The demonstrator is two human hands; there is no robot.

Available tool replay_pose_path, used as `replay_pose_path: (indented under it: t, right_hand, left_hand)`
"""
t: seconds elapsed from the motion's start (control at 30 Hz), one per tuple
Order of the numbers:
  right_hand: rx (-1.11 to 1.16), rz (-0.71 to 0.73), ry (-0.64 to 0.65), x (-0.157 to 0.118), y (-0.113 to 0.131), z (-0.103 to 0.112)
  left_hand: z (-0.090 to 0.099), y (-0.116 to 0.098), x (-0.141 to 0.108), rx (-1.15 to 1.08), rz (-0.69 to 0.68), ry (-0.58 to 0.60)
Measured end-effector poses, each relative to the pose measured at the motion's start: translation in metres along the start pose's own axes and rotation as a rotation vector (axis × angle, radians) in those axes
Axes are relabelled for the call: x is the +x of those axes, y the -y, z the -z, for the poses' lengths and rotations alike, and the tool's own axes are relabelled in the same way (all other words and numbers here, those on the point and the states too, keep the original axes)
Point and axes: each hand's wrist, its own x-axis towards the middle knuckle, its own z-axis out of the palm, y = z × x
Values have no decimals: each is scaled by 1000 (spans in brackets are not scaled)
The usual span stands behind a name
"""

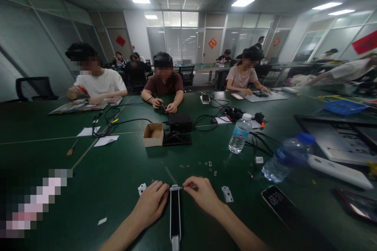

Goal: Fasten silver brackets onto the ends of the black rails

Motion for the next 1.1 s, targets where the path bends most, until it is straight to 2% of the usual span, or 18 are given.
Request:
replay_pose_path:
  t: [0.17,1.1]
  right_hand:
    - [64,1,-9,-1,-3,0]
    - [-127,129,-53,-3,1,-2]
  left_hand:
    - [-1,1,0,-7,-11,-12]
    - [-5,3,0,-15,-19,-38]
